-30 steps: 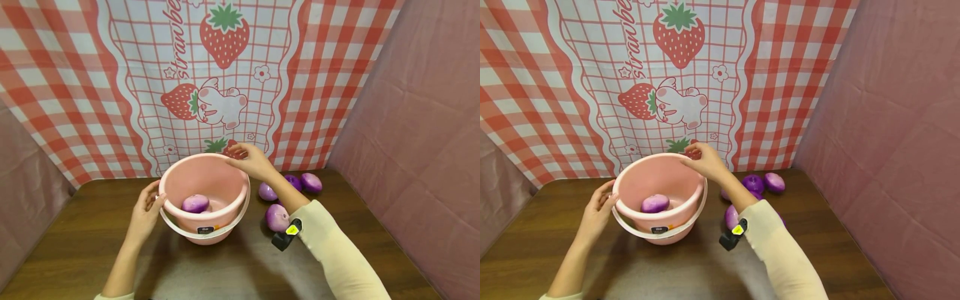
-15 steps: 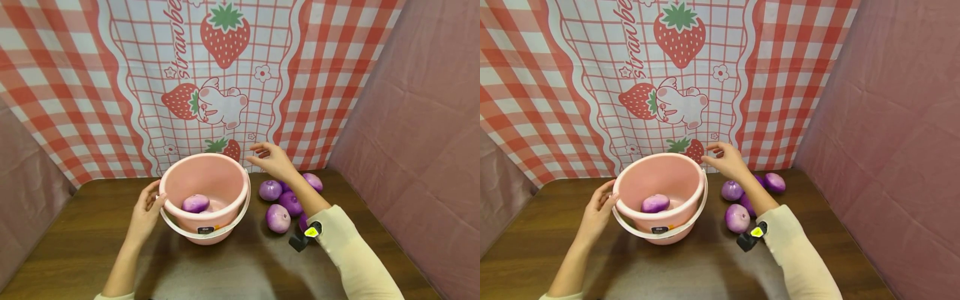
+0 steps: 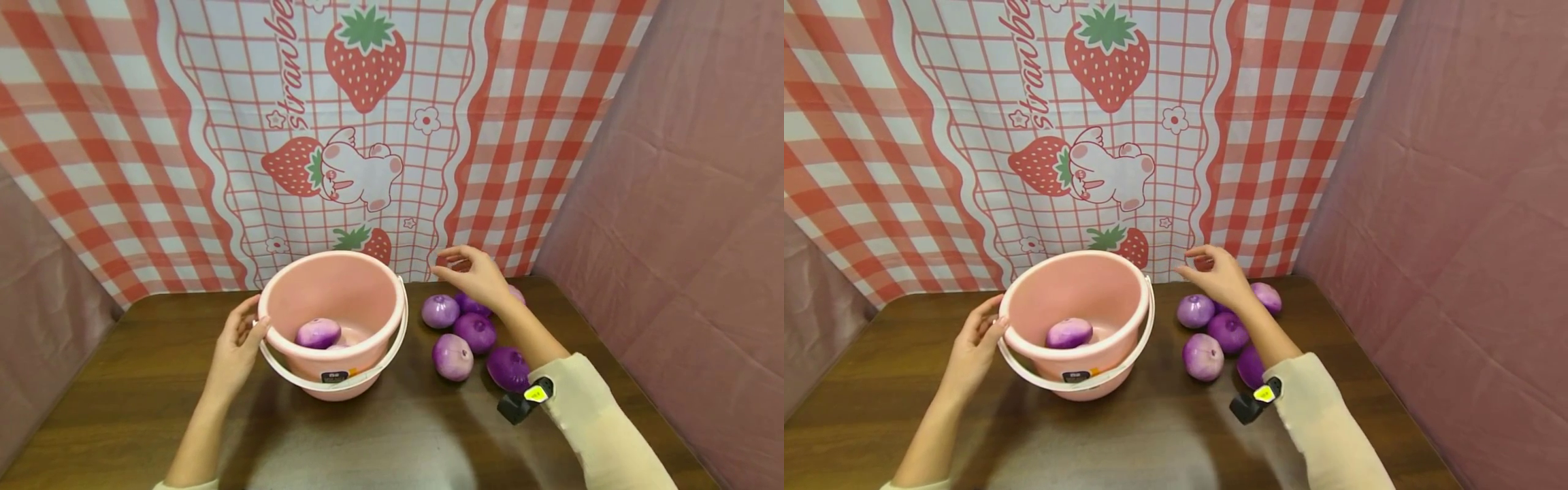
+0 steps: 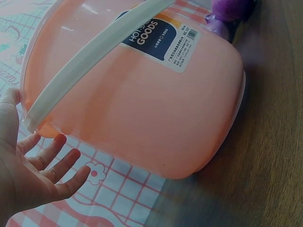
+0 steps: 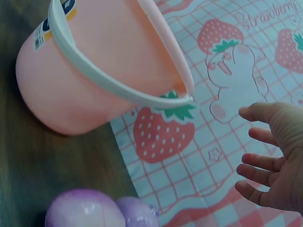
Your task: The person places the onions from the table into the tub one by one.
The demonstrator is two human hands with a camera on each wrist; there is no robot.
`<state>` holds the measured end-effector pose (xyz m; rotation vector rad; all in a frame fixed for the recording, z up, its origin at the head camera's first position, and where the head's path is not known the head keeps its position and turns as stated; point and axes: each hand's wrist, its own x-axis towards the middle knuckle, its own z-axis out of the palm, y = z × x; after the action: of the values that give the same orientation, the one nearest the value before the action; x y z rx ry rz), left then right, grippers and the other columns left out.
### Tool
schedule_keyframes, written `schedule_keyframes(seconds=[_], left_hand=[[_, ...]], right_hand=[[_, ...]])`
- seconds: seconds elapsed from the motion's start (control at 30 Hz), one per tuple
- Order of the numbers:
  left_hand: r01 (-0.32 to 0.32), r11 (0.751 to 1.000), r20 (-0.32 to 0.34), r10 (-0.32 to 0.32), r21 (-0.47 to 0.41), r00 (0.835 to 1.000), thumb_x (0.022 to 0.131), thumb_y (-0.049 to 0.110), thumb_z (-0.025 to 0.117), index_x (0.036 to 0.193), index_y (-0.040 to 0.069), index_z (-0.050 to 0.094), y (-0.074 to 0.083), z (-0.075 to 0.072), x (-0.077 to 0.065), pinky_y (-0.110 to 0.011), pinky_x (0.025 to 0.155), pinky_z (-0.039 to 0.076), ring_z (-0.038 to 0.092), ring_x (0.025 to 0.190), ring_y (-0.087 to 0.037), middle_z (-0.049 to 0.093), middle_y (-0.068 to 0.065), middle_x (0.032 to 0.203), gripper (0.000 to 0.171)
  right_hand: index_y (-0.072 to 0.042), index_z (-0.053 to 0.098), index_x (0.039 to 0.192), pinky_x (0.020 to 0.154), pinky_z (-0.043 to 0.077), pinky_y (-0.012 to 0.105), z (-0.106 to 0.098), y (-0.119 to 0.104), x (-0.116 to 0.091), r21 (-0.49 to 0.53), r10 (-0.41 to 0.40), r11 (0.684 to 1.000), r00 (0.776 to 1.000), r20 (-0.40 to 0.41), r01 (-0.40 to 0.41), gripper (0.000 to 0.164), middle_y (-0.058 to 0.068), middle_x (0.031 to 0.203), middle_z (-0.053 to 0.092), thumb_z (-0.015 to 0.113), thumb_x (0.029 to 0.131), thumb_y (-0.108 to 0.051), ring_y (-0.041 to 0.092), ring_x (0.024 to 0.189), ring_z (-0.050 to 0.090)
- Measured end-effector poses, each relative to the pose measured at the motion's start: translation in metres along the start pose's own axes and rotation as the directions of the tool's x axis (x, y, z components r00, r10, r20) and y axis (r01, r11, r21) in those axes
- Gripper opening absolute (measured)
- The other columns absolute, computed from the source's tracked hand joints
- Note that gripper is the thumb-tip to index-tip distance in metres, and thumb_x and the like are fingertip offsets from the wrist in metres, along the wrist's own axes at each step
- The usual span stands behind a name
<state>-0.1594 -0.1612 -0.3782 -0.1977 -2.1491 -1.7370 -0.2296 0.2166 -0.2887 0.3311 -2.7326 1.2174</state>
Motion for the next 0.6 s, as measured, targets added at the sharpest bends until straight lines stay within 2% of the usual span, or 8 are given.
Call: schedule_keyframes(seconds=[0.13,0.37,0.6], left_hand=[[-0.005,1.000,-0.001,0.005,-0.001,1.000,0.095,0.009,0.050,0.137,0.003,0.040,0.000,0.000,0.000,-0.008,0.078,0.043,0.054,0.088,0.008,0.058,0.023,0.095,0.044],[-0.007,1.000,0.001,0.007,-0.006,1.000,0.095,0.008,0.050,0.137,0.003,0.041,0.001,0.000,0.000,-0.008,0.077,0.044,0.054,0.088,0.008,0.058,0.022,0.095,0.044],[-0.001,1.000,-0.001,0.001,0.005,1.000,0.095,0.009,0.050,0.137,0.003,0.041,0.001,0.000,0.000,-0.008,0.078,0.044,0.054,0.088,0.009,0.058,0.019,0.096,0.044]], right_hand=[[-0.013,0.060,0.119,0.092,0.047,0.046,-0.008,0.014,-0.006,-0.016,0.033,0.999,0.999,-0.018,-0.034,0.043,0.013,0.124,0.059,0.067,0.084,-0.038,0.031,0.111,0.057],[-0.008,0.057,0.123,0.093,0.046,0.046,-0.019,0.037,-0.021,-0.043,0.073,0.996,0.997,-0.021,-0.074,0.050,0.018,0.122,0.060,0.065,0.086,-0.041,0.032,0.111,0.058],[-0.012,0.056,0.125,0.094,0.045,0.046,-0.026,0.054,-0.031,-0.041,0.142,0.989,0.990,-0.013,-0.142,0.052,0.016,0.127,0.057,0.064,0.085,-0.045,0.032,0.115,0.054]])
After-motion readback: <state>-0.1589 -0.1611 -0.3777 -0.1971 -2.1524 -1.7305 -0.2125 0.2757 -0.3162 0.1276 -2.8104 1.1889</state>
